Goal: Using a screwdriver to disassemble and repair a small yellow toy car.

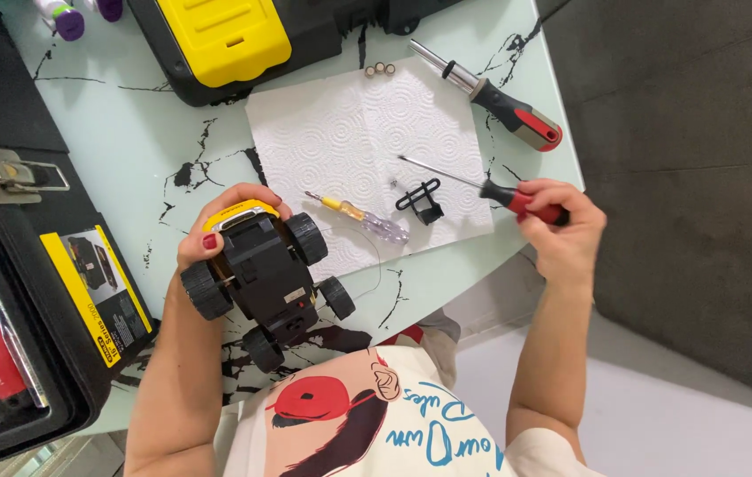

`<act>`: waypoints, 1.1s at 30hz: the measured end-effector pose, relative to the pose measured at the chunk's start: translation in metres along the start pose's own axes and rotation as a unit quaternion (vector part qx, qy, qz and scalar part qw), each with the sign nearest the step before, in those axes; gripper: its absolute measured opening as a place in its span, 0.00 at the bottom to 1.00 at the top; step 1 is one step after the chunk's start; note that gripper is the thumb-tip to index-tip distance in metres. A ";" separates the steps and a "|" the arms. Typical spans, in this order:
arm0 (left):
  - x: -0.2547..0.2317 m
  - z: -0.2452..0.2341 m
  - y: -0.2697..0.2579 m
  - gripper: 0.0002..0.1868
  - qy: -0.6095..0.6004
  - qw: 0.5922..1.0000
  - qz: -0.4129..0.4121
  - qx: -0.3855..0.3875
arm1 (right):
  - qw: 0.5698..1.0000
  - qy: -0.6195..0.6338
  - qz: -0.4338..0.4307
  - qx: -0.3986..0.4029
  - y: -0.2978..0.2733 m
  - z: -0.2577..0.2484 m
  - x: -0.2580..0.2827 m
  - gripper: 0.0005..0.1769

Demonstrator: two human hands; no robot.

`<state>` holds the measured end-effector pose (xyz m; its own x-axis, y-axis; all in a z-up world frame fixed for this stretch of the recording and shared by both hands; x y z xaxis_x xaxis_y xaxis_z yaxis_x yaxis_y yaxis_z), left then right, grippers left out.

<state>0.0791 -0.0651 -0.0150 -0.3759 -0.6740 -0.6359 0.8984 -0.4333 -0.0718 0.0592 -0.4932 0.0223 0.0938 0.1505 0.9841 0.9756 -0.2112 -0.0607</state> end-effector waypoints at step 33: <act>0.002 -0.002 0.000 0.43 -0.052 0.998 -0.020 0.007 | 0.825 -0.534 -0.171 0.064 0.036 0.214 0.060 0.07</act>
<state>0.0790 -0.0655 -0.0174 -0.4339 -0.7140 -0.5495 0.8791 -0.4691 -0.0847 0.1424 -0.2851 0.0433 -0.1367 0.9604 0.2429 0.9879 0.1141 0.1051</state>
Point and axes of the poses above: each hand's wrist, its own y-axis towards the middle knuckle, its own z-axis out of the palm, x = y × z, the point moved 9 cm from there along y, towards the middle knuckle, and after that the axes turned 6 degrees about z, right-handed, at the moved point
